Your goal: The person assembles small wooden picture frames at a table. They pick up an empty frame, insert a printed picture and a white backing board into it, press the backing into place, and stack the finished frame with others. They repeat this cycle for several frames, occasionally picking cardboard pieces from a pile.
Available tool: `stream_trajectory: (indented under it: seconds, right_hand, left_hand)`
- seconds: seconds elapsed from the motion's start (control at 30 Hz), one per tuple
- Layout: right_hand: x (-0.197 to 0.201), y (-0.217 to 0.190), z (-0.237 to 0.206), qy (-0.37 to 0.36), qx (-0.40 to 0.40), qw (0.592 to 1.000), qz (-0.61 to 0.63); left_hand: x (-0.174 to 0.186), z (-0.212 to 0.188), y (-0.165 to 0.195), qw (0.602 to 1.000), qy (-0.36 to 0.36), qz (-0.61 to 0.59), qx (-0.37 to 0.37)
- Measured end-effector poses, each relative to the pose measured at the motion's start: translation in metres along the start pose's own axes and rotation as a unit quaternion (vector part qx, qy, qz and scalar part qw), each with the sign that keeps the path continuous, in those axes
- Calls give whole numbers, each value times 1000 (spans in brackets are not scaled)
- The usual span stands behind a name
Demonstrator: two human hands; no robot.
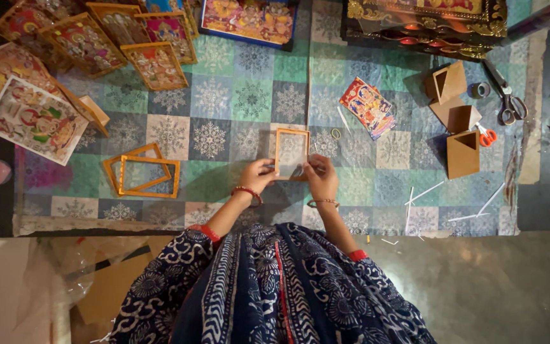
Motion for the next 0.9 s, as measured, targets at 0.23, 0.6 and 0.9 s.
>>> stream_trajectory:
  seconds: [0.23,0.6,0.9]
  right_hand:
    - [2,36,1,-24,-157,985,74]
    - [-37,41,-18,-96,-289,912,273]
    - [-33,51,-18,-59,-277,921,266]
  left_hand:
    - [-8,1,-10,994,-79,-62,53]
    - [7,-4,-7,978,-79,-168,90]
    - [13,-3,-7,993,-23,-104,51]
Point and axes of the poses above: each hand's wrist, its own z-axis towards the middle knuckle, its own x-axis out of the back of the hand, y = z × x, the point moved 10 cm from there along z, towards the middle knuckle, and after that the axes turned 15 degrees about z, right-handed, at the moved point
